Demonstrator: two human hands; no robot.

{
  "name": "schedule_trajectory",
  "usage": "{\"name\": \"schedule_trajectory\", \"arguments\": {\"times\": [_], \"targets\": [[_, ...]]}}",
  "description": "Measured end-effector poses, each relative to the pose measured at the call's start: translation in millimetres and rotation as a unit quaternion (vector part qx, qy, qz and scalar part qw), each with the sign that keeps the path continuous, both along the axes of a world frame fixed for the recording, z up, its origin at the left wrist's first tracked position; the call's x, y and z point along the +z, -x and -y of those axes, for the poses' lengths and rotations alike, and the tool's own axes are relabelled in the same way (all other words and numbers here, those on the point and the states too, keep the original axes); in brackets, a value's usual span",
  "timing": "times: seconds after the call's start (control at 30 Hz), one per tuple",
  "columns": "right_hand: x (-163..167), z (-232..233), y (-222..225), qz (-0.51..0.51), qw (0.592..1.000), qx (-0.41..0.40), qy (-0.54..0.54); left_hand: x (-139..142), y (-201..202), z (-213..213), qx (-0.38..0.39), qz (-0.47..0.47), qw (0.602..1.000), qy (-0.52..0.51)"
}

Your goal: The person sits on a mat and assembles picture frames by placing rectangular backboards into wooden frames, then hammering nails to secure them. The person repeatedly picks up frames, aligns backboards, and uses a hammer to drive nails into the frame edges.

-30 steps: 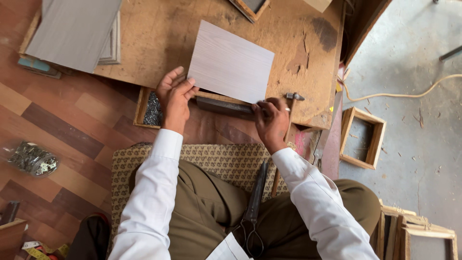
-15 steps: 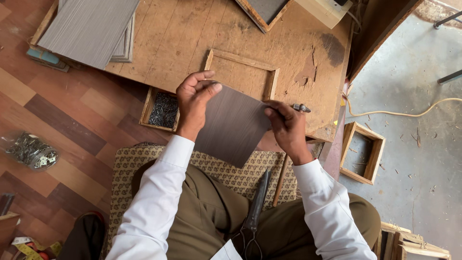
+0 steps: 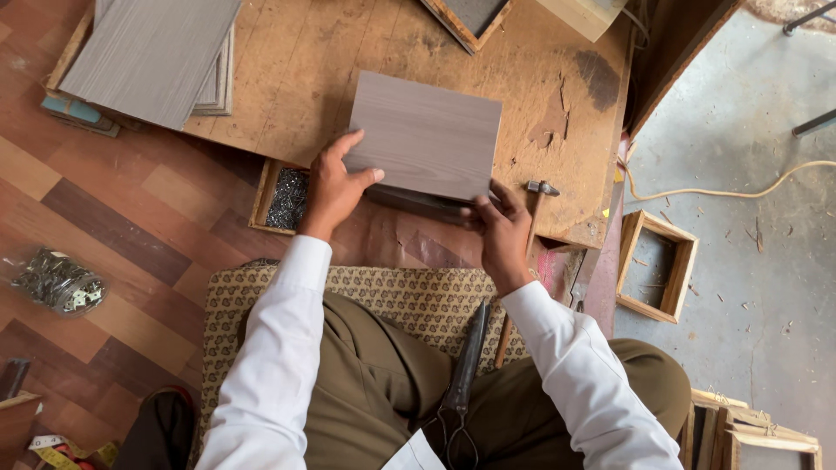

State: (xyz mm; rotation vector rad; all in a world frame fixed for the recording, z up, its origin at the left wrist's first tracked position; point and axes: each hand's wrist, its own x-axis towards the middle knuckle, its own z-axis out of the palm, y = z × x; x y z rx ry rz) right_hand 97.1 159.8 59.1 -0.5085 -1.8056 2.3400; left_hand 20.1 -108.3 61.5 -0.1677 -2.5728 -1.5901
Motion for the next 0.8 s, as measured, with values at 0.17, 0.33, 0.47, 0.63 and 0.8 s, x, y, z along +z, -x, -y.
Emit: {"name": "schedule_trajectory", "arguments": {"times": [0.17, 0.33, 0.47, 0.63, 0.8], "targets": [[-15, -12, 4, -0.058, 0.881, -0.020, -0.469, -8, 9, 2, -0.025, -0.079, 0.990, 0.116], [-25, -13, 2, -0.082, 0.874, -0.021, -0.478, -16, 7, 3, 0.001, -0.026, 0.996, 0.086], [-26, -18, 0, -0.063, 0.885, -0.013, -0.461, -17, 5, 3, 0.002, -0.030, 0.996, 0.082], [-32, -22, 4, -0.111, 0.894, -0.009, -0.435, -14, 3, -1, 0.015, -0.058, 0.995, 0.083], [-33, -22, 10, -0.088, 0.896, -0.038, -0.435, -14, 0, -2, 0.025, -0.045, 0.996, 0.076]]}}
